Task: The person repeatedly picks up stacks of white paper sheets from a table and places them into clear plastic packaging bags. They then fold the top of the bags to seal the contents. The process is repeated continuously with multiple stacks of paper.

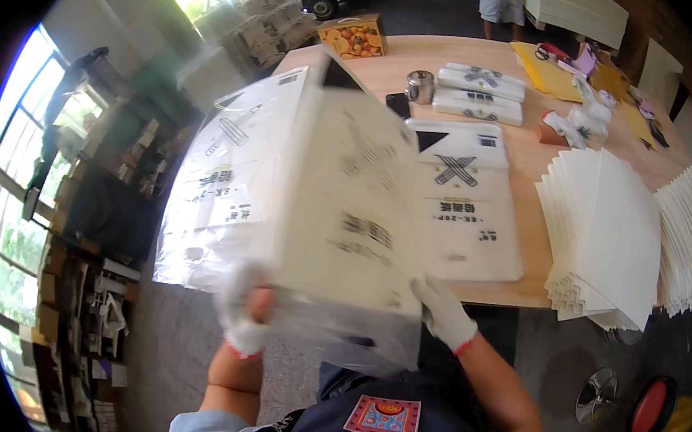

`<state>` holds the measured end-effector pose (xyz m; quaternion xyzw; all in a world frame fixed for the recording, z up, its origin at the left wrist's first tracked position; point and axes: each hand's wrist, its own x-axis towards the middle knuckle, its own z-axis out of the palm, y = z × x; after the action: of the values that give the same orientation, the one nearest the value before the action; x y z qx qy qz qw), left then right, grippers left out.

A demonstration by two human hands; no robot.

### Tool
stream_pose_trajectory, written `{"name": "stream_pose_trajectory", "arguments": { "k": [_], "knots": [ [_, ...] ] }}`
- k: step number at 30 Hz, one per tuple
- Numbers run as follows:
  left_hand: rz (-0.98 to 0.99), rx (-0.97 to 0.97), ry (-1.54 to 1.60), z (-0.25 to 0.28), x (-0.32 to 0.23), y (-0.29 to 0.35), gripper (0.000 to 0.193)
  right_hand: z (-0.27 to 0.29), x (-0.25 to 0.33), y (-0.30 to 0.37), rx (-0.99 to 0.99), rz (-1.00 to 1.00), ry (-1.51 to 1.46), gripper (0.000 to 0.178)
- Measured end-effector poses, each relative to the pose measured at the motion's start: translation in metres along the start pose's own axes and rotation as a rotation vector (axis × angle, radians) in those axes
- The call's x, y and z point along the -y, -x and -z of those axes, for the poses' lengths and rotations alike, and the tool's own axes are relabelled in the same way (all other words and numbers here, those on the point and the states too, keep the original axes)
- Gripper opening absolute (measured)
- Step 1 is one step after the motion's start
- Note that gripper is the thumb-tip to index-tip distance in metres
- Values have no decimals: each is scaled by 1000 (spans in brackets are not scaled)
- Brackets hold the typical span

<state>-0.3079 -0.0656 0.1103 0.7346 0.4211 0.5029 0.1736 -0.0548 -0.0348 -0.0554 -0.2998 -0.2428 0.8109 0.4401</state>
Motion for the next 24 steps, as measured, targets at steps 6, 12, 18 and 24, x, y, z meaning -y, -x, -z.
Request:
{"name": "stream_pose_trajectory", "arguments": {
  "k": [6, 12, 18, 24],
  "knots": [
    [254, -875, 93, 133, 26, -40, 20, -154, 91, -107, 208, 182, 730, 42],
    [450, -631, -703, 167, 150, 26, 14, -199, 81, -133, 65, 163, 1211, 54],
    [642, -1266, 10, 57, 213, 133, 46, -123, 51, -96, 207, 262, 740, 43],
    [479, 36, 112, -148, 157, 154, 2, 16, -24, -3, -66, -329, 716, 37]
  ]
}}
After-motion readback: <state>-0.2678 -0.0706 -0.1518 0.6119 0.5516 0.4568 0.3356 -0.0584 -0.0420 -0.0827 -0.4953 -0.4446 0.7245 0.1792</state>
